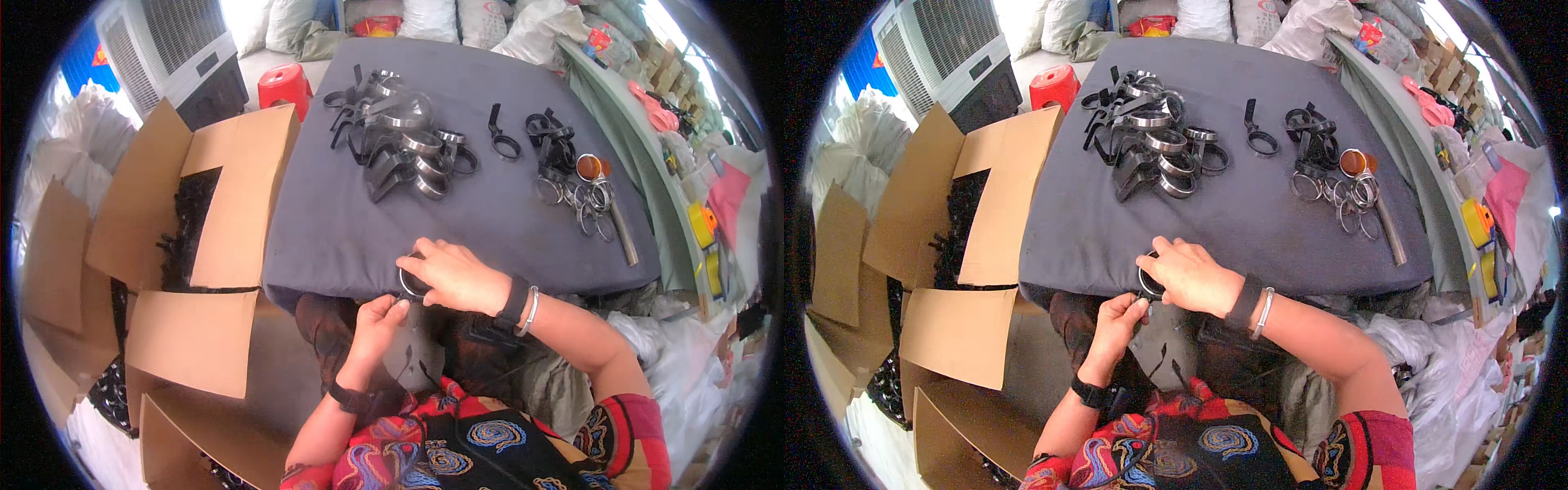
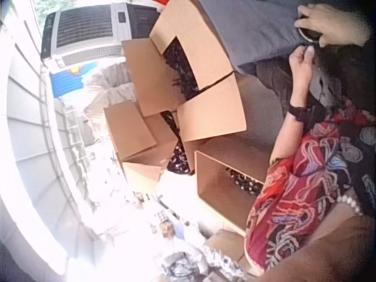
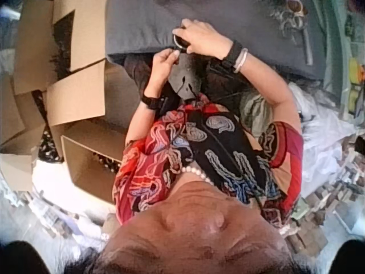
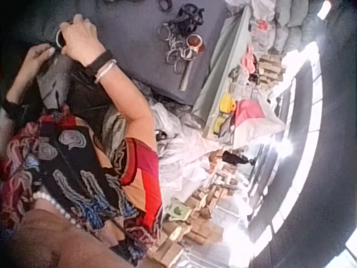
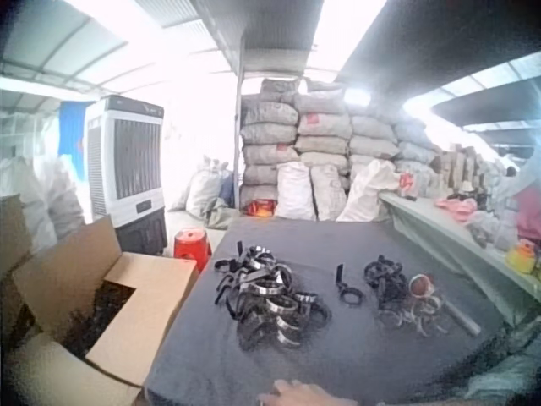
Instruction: Assembling metal rings onto plastic circular frames using a rubber mallet.
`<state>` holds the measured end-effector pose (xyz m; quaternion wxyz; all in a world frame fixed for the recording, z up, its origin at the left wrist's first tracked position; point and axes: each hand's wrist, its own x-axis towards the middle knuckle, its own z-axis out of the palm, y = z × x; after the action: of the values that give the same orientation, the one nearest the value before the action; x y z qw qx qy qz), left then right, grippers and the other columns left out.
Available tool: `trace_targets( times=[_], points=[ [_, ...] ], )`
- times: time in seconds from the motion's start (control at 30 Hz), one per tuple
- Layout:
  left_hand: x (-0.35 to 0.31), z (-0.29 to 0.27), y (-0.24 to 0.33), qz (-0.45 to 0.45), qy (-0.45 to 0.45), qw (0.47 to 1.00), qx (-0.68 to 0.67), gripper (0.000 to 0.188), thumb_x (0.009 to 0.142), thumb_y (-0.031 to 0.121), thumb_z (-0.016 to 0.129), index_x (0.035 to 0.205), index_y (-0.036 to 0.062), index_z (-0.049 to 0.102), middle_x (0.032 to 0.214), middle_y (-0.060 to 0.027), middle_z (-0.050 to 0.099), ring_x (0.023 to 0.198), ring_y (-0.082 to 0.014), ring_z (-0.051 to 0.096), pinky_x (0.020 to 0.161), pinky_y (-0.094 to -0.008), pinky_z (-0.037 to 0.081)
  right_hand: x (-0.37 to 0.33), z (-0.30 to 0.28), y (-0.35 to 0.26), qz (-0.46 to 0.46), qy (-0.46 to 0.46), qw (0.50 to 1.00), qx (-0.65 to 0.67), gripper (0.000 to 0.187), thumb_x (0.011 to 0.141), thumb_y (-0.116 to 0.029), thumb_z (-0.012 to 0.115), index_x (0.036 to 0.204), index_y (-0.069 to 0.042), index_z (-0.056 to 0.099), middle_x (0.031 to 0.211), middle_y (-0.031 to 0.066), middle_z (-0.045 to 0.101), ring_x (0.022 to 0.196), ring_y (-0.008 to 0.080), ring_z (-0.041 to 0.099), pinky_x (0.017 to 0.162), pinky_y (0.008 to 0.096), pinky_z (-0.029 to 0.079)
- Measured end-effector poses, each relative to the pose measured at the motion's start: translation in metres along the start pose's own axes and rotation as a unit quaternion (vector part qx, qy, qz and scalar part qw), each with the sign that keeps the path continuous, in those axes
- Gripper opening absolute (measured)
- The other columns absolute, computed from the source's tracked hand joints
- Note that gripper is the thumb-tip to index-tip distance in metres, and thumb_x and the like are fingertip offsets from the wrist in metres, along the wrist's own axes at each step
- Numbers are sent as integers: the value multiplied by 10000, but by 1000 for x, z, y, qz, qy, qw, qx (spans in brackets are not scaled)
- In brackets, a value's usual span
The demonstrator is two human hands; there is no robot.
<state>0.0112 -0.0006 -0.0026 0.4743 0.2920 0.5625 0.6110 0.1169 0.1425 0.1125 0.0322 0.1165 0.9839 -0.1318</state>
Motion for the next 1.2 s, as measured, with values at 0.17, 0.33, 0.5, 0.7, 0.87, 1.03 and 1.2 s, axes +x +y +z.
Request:
trace_targets(
  times=[0.17, 0.33, 0.5, 0.7, 0.87, 1.03, 1.2],
  points=[
    [0, 6, 0, 7, 28, 999, -26, 224, 900, 149, 581, 709, 32, 580, 661, 31, 559, 599, -41, 434, 551, -207, 332, 10, 13, 5, 7, 69, 998, 7, 605, 756, -464, 658, 1206, -73, 553, 1065, 174, 550, 1011, 344, 557, 857, 455, 455],
    [-5, 7, 14, -13, 8, 1000, -19, 228, 905, 172, 584, 724, 34, 586, 655, 28, 558, 575, -42, 433, 533, -212, 342, 34, 56, 2, 5, 120, 992, -35, 552, 885, -367, 526, 1322, -36, 454, 1392, 168, 427, 1328, 305, 349, 1069, 555, 256],
    [-4, 9, 10, -5, 15, 998, -59, 207, 907, 160, 572, 748, 29, 595, 658, 16, 571, 587, -52, 456, 546, -212, 351, 32, 59, -2, 26, 212, 972, -95, 527, 905, -374, 505, 1298, -24, 478, 1355, 155, 460, 1284, 327, 388, 1039, 563, 278],
    [0, 6, 5, 2, 15, 999, -36, 173, 904, 123, 553, 780, 20, 614, 685, 5, 585, 616, -78, 491, 587, -225, 377, 31, 65, 13, -24, 227, 974, -16, 563, 859, -402, 568, 1263, -15, 508, 1317, 169, 481, 1243, 339, 419, 1025, 513, 322],
    [5, 6, 23, 18, 12, 995, -102, 203, 944, 174, 514, 885, 3, 607, 727, -49, 607, 652, -133, 555, 622, -270, 443, -10, 11, 32, -74, 70, 983, 151, 564, 755, -294, 686, 1241, -60, 523, 1200, 173, 495, 1164, 352, 455, 978, 430, 396],
    [38, 23, 49, 243, 95, 958, 119, 212, 930, 159, 501, 1050, -1, 574, 821, -91, 619, 691, -169, 600, 613, -283, 470, -12, -15, 82, 88, 347, 880, 313, 528, 752, -304, 708, 1167, -20, 548, 1044, 172, 579, 965, 256, 559, 866, 359, 451],
    [65, 39, 41, 356, 144, 816, 431, 118, 838, 151, 633, 873, 39, 615, 744, -125, 602, 655, -308, 586, 604, -375, 463, 6, -24, 135, 290, 413, 682, 529, 484, 850, -351, 633, 1111, 47, 550, 988, 122, 628, 850, 170, 598, 722, 327, 491]
  ],
)
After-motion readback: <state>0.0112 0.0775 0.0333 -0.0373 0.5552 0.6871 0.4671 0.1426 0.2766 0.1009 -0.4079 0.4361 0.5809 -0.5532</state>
